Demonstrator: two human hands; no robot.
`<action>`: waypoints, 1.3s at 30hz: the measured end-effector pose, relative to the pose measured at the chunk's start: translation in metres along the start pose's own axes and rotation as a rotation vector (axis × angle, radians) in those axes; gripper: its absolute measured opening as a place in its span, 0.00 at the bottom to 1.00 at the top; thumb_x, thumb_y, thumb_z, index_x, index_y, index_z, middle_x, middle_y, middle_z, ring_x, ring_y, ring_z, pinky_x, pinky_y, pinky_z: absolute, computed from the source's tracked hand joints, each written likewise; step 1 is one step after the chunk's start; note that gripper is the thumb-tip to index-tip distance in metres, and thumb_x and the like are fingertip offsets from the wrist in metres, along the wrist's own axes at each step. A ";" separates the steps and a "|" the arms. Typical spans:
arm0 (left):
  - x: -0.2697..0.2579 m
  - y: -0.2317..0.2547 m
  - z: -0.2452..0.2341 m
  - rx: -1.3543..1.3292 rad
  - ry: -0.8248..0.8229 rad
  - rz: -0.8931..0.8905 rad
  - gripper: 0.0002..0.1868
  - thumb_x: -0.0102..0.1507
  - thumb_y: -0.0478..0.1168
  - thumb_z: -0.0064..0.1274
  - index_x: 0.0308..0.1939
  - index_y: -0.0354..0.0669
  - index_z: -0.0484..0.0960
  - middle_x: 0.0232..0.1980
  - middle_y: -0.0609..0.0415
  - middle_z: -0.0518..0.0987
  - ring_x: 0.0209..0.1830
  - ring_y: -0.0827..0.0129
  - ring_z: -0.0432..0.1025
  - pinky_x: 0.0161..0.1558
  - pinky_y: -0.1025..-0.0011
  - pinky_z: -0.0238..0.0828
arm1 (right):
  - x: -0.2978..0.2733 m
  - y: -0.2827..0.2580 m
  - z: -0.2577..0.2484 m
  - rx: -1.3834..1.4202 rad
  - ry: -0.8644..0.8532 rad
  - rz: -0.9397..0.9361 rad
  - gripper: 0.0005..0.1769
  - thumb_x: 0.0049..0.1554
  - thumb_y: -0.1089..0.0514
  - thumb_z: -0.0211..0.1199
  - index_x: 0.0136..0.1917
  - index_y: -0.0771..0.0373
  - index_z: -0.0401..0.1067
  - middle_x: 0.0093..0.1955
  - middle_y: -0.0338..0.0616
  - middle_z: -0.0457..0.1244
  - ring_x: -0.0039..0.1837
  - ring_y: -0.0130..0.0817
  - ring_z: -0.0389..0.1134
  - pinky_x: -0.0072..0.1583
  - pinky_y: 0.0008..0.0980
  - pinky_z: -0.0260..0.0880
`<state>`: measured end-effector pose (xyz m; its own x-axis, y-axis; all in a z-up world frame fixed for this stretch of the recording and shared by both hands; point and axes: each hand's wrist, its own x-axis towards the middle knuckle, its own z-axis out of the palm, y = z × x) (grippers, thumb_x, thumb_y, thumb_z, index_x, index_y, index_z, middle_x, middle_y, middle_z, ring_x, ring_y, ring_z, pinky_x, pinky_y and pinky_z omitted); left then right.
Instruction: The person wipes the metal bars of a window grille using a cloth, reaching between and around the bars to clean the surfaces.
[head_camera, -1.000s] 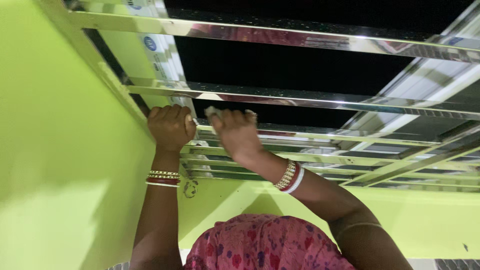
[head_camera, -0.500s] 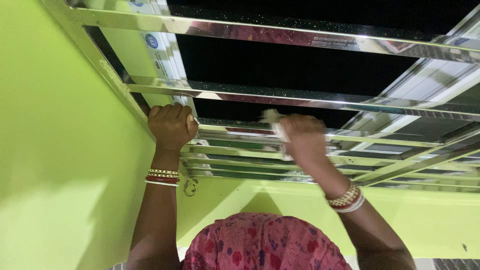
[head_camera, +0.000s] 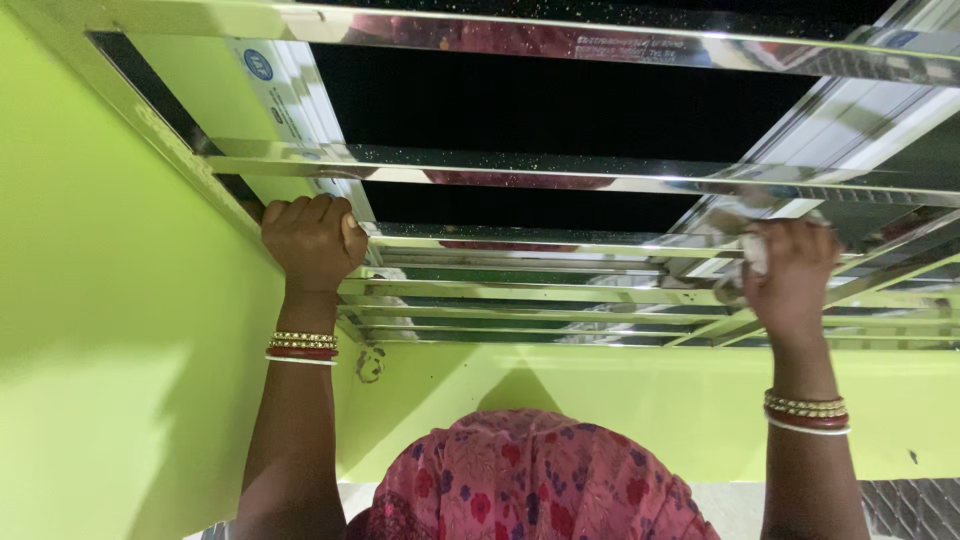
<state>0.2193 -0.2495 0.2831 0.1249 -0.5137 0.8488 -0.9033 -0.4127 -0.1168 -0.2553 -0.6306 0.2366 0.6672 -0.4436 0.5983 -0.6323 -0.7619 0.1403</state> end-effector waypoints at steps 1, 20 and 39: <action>0.000 0.000 0.000 0.019 -0.014 0.001 0.19 0.68 0.43 0.38 0.23 0.47 0.75 0.25 0.55 0.73 0.25 0.62 0.67 0.37 0.61 0.59 | 0.007 -0.012 -0.001 -0.030 -0.019 -0.022 0.27 0.52 0.59 0.74 0.63 0.55 0.69 0.61 0.47 0.62 0.69 0.46 0.61 0.70 0.49 0.56; 0.003 -0.006 0.001 -0.045 0.046 0.013 0.19 0.69 0.45 0.39 0.24 0.48 0.73 0.27 0.56 0.72 0.27 0.63 0.67 0.36 0.62 0.58 | 0.148 -0.420 -0.052 0.328 0.076 -0.415 0.16 0.56 0.59 0.63 0.59 0.61 0.71 0.47 0.44 0.63 0.48 0.42 0.67 0.51 0.47 0.67; 0.003 -0.002 0.001 -0.031 0.048 0.010 0.21 0.69 0.44 0.37 0.22 0.47 0.74 0.24 0.54 0.73 0.23 0.62 0.66 0.35 0.62 0.57 | 0.030 -0.078 -0.032 0.015 0.034 0.003 0.32 0.46 0.62 0.73 0.64 0.58 0.69 0.59 0.50 0.64 0.65 0.49 0.64 0.74 0.52 0.57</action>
<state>0.2219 -0.2514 0.2856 0.0971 -0.4810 0.8713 -0.9167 -0.3841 -0.1099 -0.1986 -0.5694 0.2685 0.6513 -0.4295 0.6256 -0.6282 -0.7676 0.1270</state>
